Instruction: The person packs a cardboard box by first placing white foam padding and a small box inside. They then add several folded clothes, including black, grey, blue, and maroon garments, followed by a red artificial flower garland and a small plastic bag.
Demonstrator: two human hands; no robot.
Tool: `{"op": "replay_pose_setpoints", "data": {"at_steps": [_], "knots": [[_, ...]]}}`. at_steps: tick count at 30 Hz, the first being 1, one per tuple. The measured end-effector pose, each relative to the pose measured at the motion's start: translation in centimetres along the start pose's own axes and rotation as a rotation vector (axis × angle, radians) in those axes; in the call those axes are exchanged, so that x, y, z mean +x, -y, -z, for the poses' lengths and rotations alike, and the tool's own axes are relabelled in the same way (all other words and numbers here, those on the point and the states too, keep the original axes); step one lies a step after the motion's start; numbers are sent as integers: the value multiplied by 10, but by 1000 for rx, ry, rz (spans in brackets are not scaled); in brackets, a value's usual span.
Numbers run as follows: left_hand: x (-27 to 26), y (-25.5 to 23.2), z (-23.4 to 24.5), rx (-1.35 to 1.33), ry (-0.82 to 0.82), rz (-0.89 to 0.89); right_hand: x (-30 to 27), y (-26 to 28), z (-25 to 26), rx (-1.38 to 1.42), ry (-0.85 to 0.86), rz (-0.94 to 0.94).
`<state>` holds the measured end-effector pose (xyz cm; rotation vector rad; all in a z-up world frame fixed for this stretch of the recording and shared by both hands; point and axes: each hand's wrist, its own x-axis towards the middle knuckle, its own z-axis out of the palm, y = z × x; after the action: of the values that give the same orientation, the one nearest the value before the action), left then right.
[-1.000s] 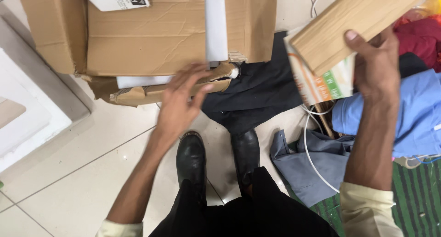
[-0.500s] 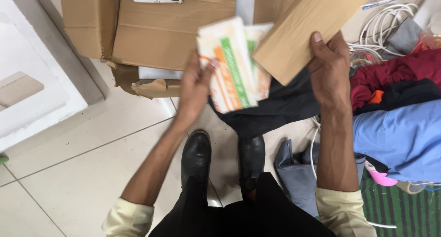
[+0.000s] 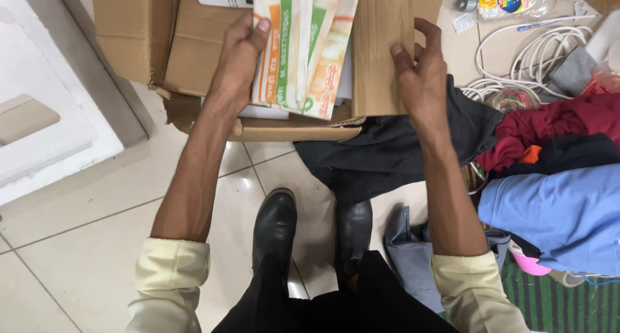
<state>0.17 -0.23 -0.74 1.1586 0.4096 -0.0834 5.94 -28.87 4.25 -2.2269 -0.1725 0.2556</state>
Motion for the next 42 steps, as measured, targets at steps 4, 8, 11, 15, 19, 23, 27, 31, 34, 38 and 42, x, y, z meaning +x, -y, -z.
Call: {"op": "replay_pose_setpoints", "data": {"at_steps": [4,8,11,15,19,23,27,31,34,38,42], "knots": [[3,15,1,-86,-4,97,7,-9,-36,-95,43,23],[5,19,10,-199,-57,180,10,-22,-53,271,219,-21],[11,20,15,-273,-41,204,10,-21,-78,531,139,-95],[11,29,18,-289,-50,204,16,-6,-92,258,318,-68],[13,29,16,-242,-71,206,22,16,-76,-3,321,-92],[9,32,18,-288,-44,137,1,16,-77,-104,193,134],[5,33,17,-268,-40,13,-12,21,-65,162,138,54],[0,28,-5,6,-24,-169,-36,48,-30,802,307,-217],[-10,19,-36,137,88,-246,-43,56,-25,638,276,-134],[-25,1,-58,644,123,-138,-38,42,-17,439,15,-76],[-36,10,-50,1175,291,-550,-27,18,21,625,-145,-7]]}}
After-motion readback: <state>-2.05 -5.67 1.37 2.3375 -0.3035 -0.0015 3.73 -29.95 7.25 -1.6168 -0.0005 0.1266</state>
